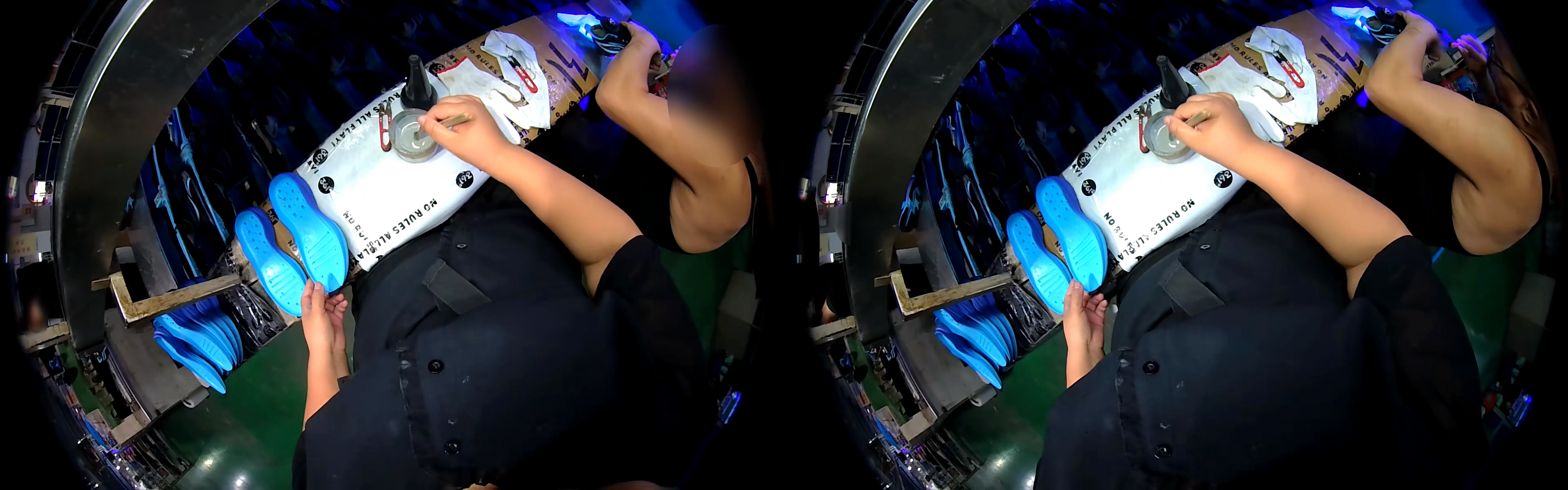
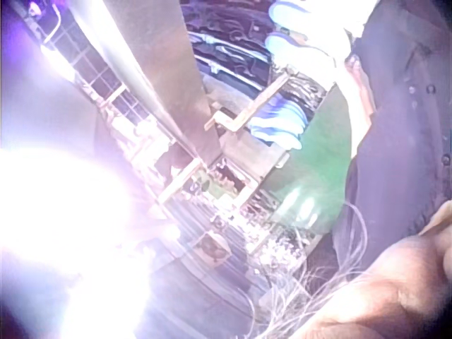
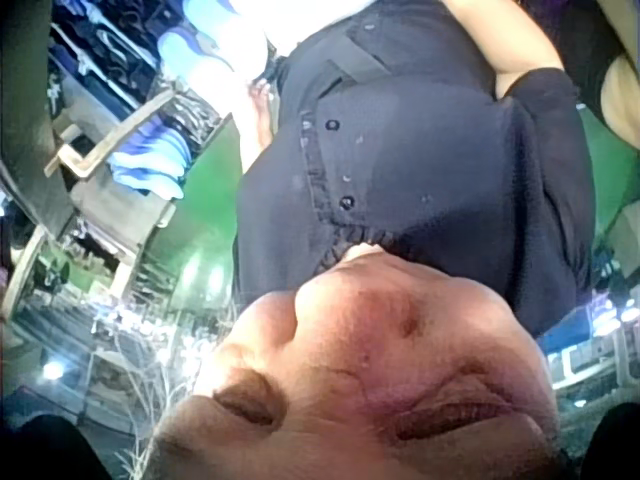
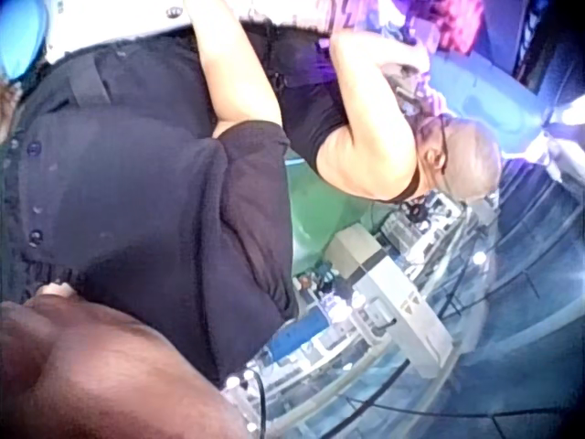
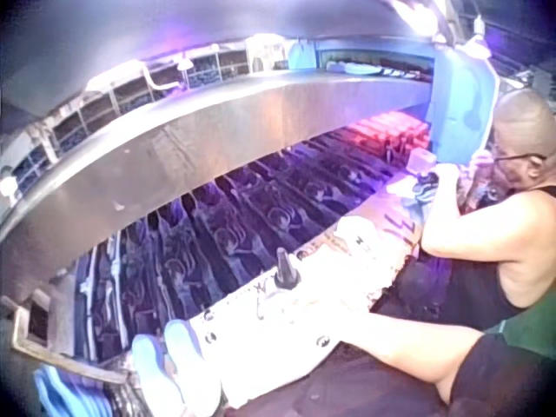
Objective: The person paints the soles of blue clog-style shoes using a small brush and a container of white paint. They repeatedly dip the brush into the paint and apply it to the textured bottom of the shoes, handling them one at a time and placing them on a nearby surface after finishing each one.
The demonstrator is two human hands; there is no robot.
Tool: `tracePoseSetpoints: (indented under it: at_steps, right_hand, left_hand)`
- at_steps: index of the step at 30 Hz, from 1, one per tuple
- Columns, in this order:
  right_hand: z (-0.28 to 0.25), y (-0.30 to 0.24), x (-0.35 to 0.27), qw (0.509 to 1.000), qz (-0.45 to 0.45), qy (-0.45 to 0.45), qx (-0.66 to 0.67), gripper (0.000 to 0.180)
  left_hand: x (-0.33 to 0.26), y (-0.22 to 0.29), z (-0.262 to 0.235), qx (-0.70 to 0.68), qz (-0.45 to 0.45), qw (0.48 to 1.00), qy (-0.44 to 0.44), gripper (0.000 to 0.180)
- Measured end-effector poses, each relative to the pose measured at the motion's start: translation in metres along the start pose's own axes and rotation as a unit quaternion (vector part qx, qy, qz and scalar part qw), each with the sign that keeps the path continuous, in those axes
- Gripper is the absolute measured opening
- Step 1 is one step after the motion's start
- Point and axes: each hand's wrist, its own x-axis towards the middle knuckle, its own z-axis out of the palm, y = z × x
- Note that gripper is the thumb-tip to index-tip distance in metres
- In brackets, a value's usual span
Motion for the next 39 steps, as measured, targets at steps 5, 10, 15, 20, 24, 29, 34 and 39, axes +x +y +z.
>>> tracePoseSetpoints:
  at_steps: [5,10,15,20,24,29,34,39]
  right_hand:
    - [-0.01,0.0,-0.008,0.987,0.088,0.058,0.122,0.03]
    - [-0.023,-0.015,-0.012,0.943,0.188,0.1,0.255,0.039]
    - [-0.032,-0.029,-0.021,0.888,0.203,0.132,0.391,0.038]
    - [-0.037,-0.067,-0.035,0.902,0.139,0.051,0.406,0.038]
    - [-0.037,-0.099,-0.052,0.968,-0.009,-0.024,0.25,0.031]
    - [-0.028,-0.107,-0.055,0.974,-0.152,-0.004,0.17,0.023]
    - [-0.018,-0.112,-0.053,0.97,-0.194,0.003,0.15,0.022]
    - [-0.016,-0.108,-0.053,0.975,-0.178,0.0,0.13,0.024]
  left_hand:
    - [0.034,0.022,0.026,-0.073,-0.105,0.986,-0.102,0.029]
    - [0.042,0.05,0.046,-0.13,-0.098,0.959,-0.231,0.027]
    - [-0.006,0.061,0.087,0.004,0.134,0.976,-0.17,0.041]
    - [-0.027,0.074,0.114,0.087,0.208,0.955,-0.194,0.045]
    - [-0.038,0.07,0.129,0.119,0.291,0.934,-0.169,0.043]
    - [-0.044,0.064,0.132,0.148,0.367,0.903,-0.164,0.037]
    - [-0.049,0.061,0.133,0.163,0.385,0.897,-0.146,0.032]
    - [-0.049,0.06,0.132,0.176,0.399,0.89,-0.131,0.029]
